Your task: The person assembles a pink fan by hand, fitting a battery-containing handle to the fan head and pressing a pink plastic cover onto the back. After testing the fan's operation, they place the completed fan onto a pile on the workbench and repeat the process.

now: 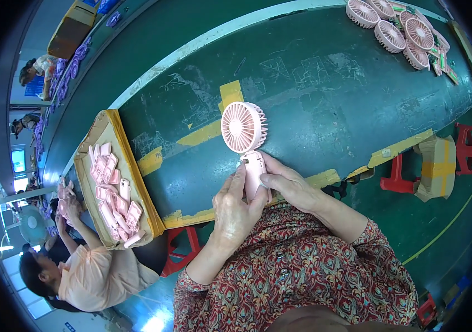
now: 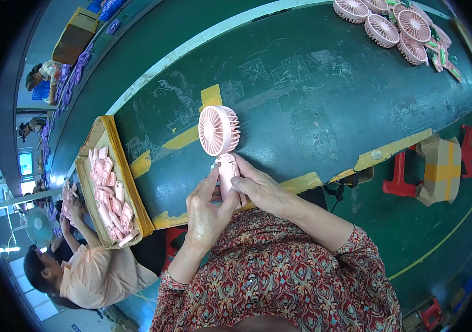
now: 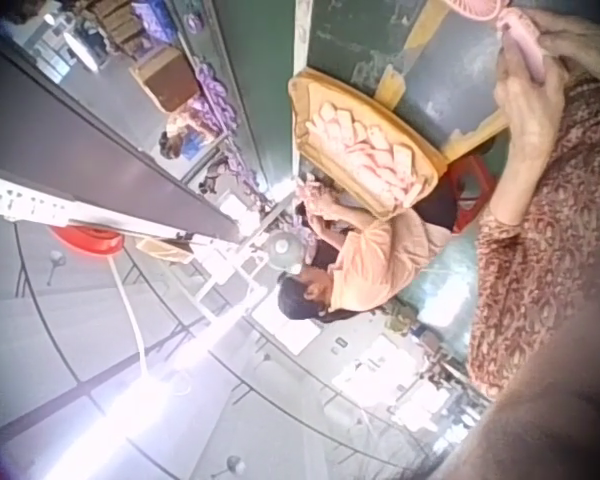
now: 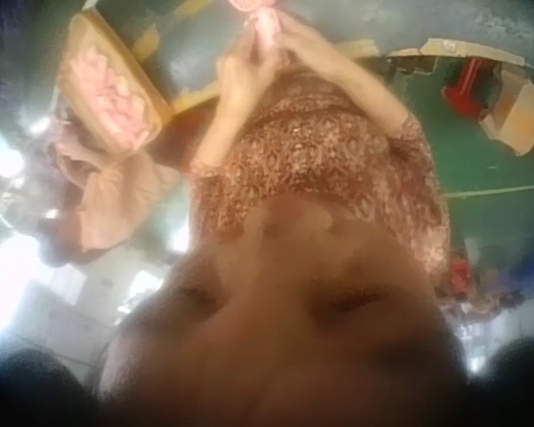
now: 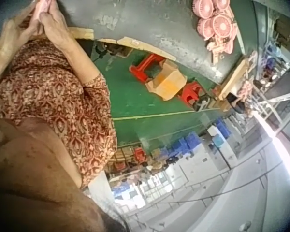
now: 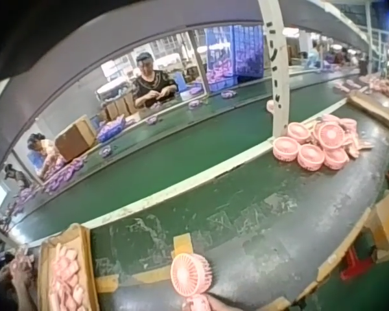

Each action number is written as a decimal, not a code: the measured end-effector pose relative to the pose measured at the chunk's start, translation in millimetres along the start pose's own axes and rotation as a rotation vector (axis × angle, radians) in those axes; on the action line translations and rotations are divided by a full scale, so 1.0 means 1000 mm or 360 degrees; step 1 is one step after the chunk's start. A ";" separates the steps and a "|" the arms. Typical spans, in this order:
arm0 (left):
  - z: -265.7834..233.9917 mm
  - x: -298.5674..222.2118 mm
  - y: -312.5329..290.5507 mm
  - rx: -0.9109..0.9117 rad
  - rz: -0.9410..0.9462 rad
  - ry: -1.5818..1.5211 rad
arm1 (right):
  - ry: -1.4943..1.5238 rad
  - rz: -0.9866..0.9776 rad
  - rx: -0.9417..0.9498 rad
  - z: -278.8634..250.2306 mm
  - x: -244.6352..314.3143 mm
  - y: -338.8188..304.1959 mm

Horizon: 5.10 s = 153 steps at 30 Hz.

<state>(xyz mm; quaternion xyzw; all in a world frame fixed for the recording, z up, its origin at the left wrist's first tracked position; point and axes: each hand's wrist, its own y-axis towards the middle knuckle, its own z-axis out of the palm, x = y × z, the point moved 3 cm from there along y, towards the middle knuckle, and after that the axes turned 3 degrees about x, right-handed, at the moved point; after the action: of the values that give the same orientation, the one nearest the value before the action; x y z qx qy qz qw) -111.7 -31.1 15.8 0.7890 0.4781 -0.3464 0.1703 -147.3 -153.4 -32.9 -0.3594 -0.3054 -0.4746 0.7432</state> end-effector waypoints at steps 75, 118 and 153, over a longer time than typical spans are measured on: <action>0.001 -0.028 0.044 0.0254 0.0754 -0.0154 | 0.0618 -0.0621 -0.0601 -0.014 0.054 -0.014; 0.041 0.044 0.101 0.0455 -0.0020 -0.1250 | -0.2591 -0.1411 -0.1751 -0.220 0.226 0.218; 0.051 0.042 0.106 0.0371 0.0040 -0.1193 | -0.3089 -0.1098 -0.1725 -0.171 0.176 -0.082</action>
<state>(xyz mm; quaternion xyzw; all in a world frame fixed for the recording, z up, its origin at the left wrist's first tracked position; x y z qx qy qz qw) -25.7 -86.6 -56.6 0.6277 0.3304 -0.6603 0.2466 -139.6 -403.7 32.3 -0.7403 -0.5849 -0.2456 -0.2225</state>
